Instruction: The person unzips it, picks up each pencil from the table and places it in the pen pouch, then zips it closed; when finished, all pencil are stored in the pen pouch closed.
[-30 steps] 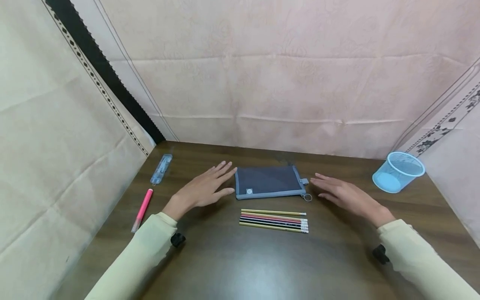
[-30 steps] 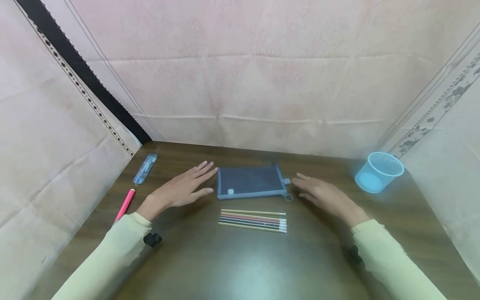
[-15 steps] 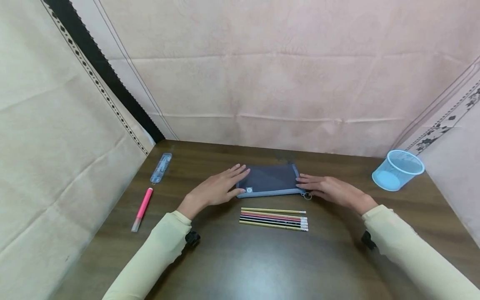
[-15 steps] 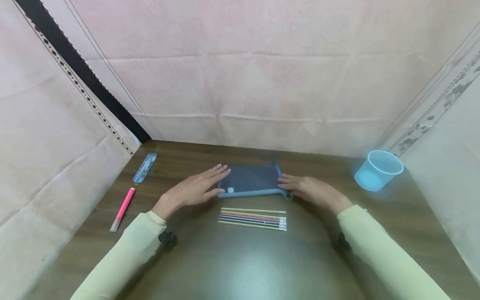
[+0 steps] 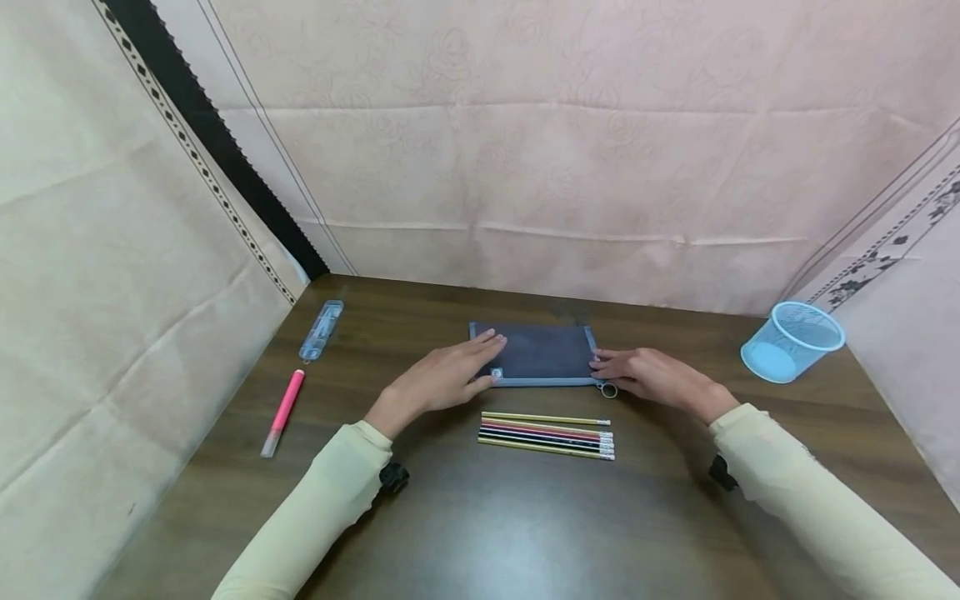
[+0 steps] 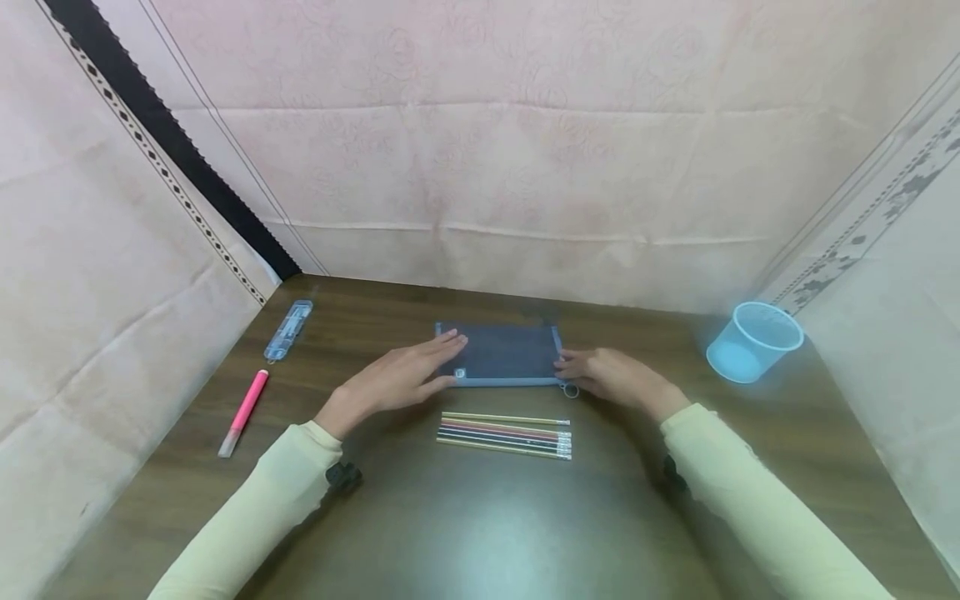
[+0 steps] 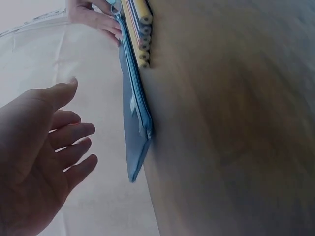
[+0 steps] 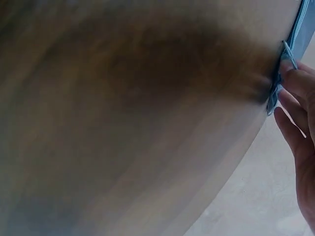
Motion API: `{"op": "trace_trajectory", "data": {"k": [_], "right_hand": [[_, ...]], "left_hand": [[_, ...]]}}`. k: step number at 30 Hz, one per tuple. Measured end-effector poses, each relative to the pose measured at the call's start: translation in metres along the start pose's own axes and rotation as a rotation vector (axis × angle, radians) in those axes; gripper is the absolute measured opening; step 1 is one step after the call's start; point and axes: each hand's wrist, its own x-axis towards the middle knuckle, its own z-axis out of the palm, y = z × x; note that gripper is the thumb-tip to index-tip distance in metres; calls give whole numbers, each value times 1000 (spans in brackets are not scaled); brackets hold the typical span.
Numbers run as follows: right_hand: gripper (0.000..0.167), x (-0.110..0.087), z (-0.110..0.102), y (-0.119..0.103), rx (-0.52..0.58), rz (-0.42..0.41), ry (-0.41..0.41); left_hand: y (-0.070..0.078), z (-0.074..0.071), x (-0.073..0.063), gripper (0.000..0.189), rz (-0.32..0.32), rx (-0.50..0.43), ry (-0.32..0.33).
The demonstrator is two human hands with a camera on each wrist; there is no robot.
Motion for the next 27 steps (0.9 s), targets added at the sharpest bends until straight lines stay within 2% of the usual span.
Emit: {"op": "trace_trajectory", "data": {"k": [4,8,16,20,23,27], "right_hand": [[30,0,0,-2,42,-7,58],[28,2,-2,-4,75,-29,111],[24,6,-8,-16,116,33,165],[22,9,-11,-22,163,51,222],[22,10,-16,-27,202,66,247],[23,12,-21,-33,239,87,250]], "left_hand": [[10,0,7,59,58,-10,25],[20,1,13,58,86,-31,14],[36,6,24,52,129,-16,-16],[47,9,31,47,167,13,1],[54,13,37,44,157,26,29],[60,21,47,39,94,30,75]]}}
